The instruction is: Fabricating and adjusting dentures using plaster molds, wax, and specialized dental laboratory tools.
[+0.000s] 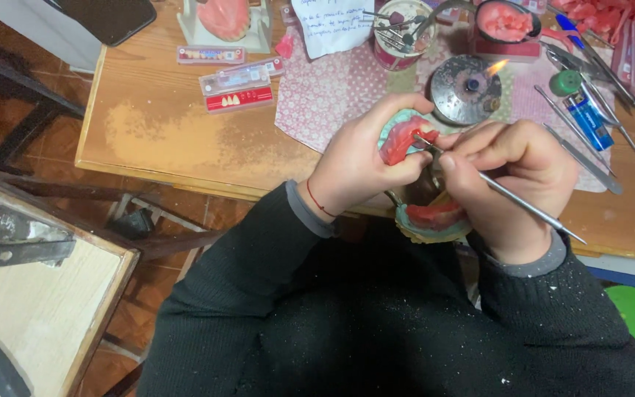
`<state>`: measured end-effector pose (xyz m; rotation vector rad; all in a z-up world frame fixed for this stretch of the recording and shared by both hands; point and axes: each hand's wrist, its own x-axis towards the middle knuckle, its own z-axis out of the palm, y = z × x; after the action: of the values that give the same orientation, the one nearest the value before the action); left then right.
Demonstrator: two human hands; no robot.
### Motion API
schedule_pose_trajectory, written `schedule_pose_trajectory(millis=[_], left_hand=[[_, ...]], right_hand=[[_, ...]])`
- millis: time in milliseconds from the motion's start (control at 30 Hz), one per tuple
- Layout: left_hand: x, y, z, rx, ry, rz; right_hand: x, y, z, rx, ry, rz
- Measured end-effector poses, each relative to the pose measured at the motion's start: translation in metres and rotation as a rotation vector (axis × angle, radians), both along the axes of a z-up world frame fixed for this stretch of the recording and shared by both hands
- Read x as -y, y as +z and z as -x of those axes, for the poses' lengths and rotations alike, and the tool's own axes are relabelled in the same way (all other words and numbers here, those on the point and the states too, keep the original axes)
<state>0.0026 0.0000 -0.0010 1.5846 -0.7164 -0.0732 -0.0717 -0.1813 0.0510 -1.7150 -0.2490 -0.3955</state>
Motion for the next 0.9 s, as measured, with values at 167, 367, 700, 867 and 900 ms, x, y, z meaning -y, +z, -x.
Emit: schedule_pose_trajectory(millis=[167,367,700,867,900], left_hand=[[-0.001,-0.002,-0.002,-0.029,-0.006,-0.004],[0.001,-0.007,-0.003,0.004,0.004,0.009],[0.000,-0.002,-0.003,-0.046,0.005,-0.019],[0.002,-0.003,-0.003,-0.048,0.012,-0.034],[0.002,-0.003,-0.003,-0.073,0.006,-0.039]], right_hand=[[-0.004,0.002,-0.001,0.077,-0.002,0.138],[-0.009,0.014,-0.005,0.212,0.003,0.391],[-0.009,0.024,-0.009,0.226,0.025,0.528],[-0.004,0.018,-0.006,0.201,0.049,0.456],[-0.007,0.021,-0.007,0.201,0.047,0.418]])
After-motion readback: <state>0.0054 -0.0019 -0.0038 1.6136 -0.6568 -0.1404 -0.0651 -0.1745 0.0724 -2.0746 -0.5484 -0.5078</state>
